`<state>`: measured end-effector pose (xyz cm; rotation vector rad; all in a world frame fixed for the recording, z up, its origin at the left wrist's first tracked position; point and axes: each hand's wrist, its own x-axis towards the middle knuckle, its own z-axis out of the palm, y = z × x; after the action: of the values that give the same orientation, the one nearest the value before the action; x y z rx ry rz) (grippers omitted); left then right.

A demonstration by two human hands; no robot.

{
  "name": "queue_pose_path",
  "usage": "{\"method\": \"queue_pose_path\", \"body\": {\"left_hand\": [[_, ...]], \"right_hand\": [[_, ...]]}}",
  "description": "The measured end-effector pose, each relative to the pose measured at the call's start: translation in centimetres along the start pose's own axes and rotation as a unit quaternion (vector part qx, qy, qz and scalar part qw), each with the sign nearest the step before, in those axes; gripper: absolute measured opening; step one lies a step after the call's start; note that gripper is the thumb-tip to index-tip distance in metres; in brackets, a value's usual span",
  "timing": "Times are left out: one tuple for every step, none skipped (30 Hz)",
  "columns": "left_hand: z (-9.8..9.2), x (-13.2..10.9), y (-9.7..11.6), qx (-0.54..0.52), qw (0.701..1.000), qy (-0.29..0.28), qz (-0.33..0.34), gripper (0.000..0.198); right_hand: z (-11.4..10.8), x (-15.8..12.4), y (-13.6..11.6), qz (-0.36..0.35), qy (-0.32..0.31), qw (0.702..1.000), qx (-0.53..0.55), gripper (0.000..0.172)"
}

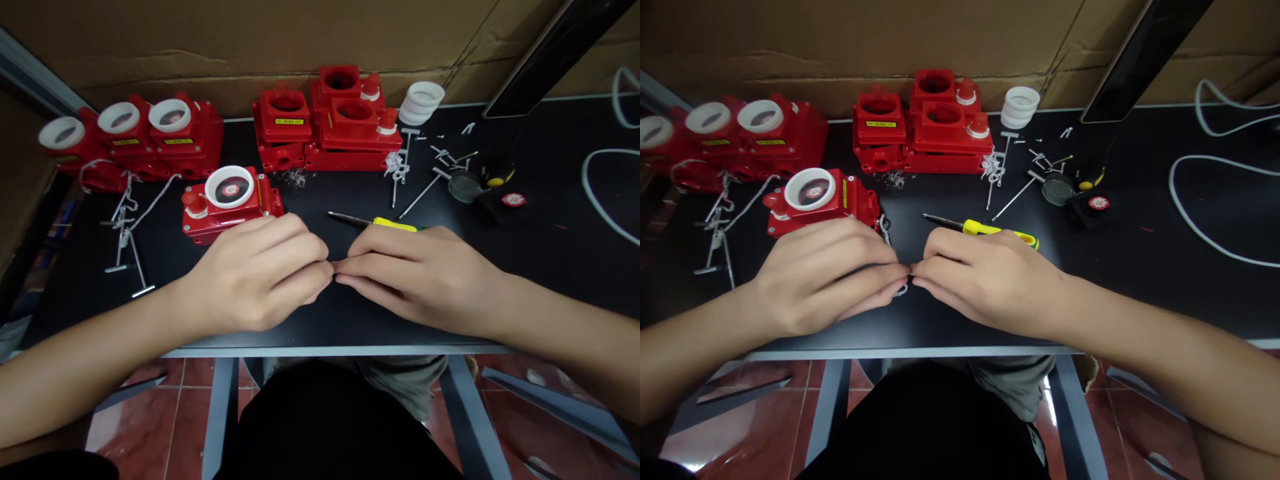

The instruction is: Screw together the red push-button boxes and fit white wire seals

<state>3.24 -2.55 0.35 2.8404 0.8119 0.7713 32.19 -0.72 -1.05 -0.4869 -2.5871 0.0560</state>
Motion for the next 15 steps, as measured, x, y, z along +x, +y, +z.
{"method": "queue_pose_path", "body": {"left_hand": [[-0.2,0.1,0.0,-0.01,1.0,-0.002,0.007,0.012],[-0.4,0.2,-0.1,-0.013,1.0,-0.007,0.016,0.014],[-0.5,0.2,-0.1,-0.01,1.0,-0.014,0.024,0.016],[-0.6,0.3,-0.1,-0.001,0.999,-0.023,0.03,0.018],[-0.7,0.3,-0.1,0.007,0.999,-0.032,0.032,0.019],[-0.7,0.3,-0.1,0.011,0.999,-0.036,0.027,0.02],[-0.7,0.3,0.0,0.009,0.999,-0.03,0.017,0.019],[-0.7,0.3,0.1,0.0,1.0,-0.015,0.004,0.018],[-0.7,0.4,0.2,-0.015,1.0,0.006,-0.011,0.017],[-0.7,0.4,0.4,-0.036,0.998,0.03,-0.028,0.015],[-0.8,0.4,0.6,-0.066,0.995,0.054,-0.052,0.013],[-0.9,0.5,0.9,-0.108,0.988,0.077,-0.078,0.012],[-1.0,0.6,1.1,-0.163,0.976,0.098,-0.105,0.011],[-1.1,0.6,1.4,-0.227,0.957,0.113,-0.139,0.011],[-1.2,0.7,1.6,-0.293,0.934,0.124,-0.164,0.011]], "right_hand": [[0.1,0.0,0.0,0.004,-0.001,1.0,0.011,0.015],[0.1,0.1,0.0,0.007,-0.002,1.0,0.024,0.015],[0.2,0.1,0.0,0.009,-0.003,0.999,0.036,0.014],[0.2,0.2,-0.1,0.011,-0.005,0.999,0.048,0.014],[0.3,0.2,-0.1,0.013,-0.007,0.998,0.058,0.015],[0.3,0.2,-0.1,0.014,-0.011,0.998,0.063,0.015],[0.3,0.2,-0.1,0.013,-0.017,0.998,0.062,0.016],[0.3,0.2,0.0,0.012,-0.025,0.998,0.053,0.017],[0.3,0.2,0.1,0.009,-0.036,0.999,0.039,0.018],[0.3,0.1,0.2,0.007,-0.049,0.999,0.022,0.02],[0.3,0.1,0.4,0.006,-0.062,0.998,0.005,0.022],[0.4,0.0,0.6,0.007,-0.073,0.997,-0.009,0.024],[0.5,0.0,0.7,0.007,-0.082,0.996,-0.02,0.024],[0.6,-0.1,0.9,0.008,-0.086,0.996,-0.027,0.024],[0.7,-0.1,1.0,0.011,-0.086,0.996,-0.031,0.023]]}}
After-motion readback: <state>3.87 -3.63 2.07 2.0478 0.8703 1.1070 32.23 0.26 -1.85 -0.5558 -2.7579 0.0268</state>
